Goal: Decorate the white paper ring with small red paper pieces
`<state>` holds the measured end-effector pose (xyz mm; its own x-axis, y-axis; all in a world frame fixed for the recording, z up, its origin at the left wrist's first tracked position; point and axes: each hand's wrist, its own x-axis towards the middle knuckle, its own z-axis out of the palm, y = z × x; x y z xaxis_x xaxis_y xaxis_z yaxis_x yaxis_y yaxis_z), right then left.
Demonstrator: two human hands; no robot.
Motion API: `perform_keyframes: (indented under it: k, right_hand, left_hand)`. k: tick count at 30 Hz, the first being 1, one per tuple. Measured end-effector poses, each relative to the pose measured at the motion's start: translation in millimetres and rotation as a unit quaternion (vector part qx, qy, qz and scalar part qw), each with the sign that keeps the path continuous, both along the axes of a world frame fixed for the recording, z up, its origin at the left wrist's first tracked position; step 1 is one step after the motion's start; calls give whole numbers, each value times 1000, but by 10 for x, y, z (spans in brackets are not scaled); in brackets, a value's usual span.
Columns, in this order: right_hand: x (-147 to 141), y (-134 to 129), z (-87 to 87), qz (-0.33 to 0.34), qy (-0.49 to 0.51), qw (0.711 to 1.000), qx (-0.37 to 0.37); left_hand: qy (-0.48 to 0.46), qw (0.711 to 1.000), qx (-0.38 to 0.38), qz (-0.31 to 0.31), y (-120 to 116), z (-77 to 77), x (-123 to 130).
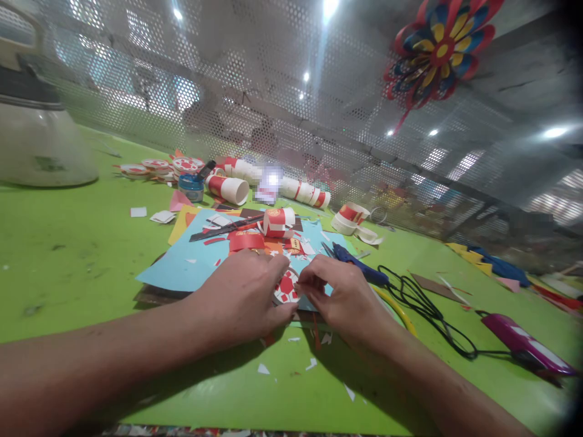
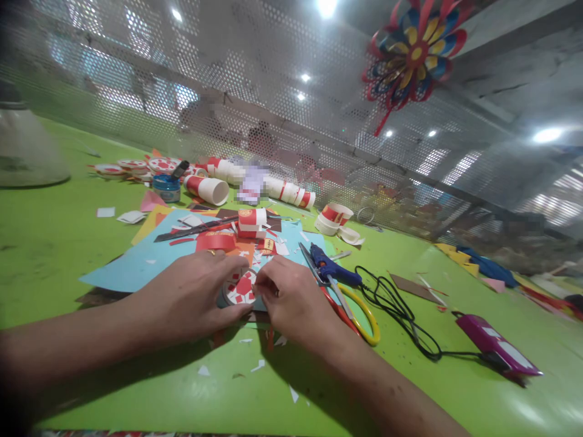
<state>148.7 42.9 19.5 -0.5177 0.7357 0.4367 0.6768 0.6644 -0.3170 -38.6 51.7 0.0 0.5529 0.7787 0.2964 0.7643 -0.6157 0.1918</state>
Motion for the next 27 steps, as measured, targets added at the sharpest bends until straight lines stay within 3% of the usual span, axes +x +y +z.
perform_keyframes:
  k: [27]
  right_hand:
    - [20, 11, 8, 15, 18, 1000, -10]
  left_hand:
    - [-17, 1000, -9, -4, -26, 26, -12]
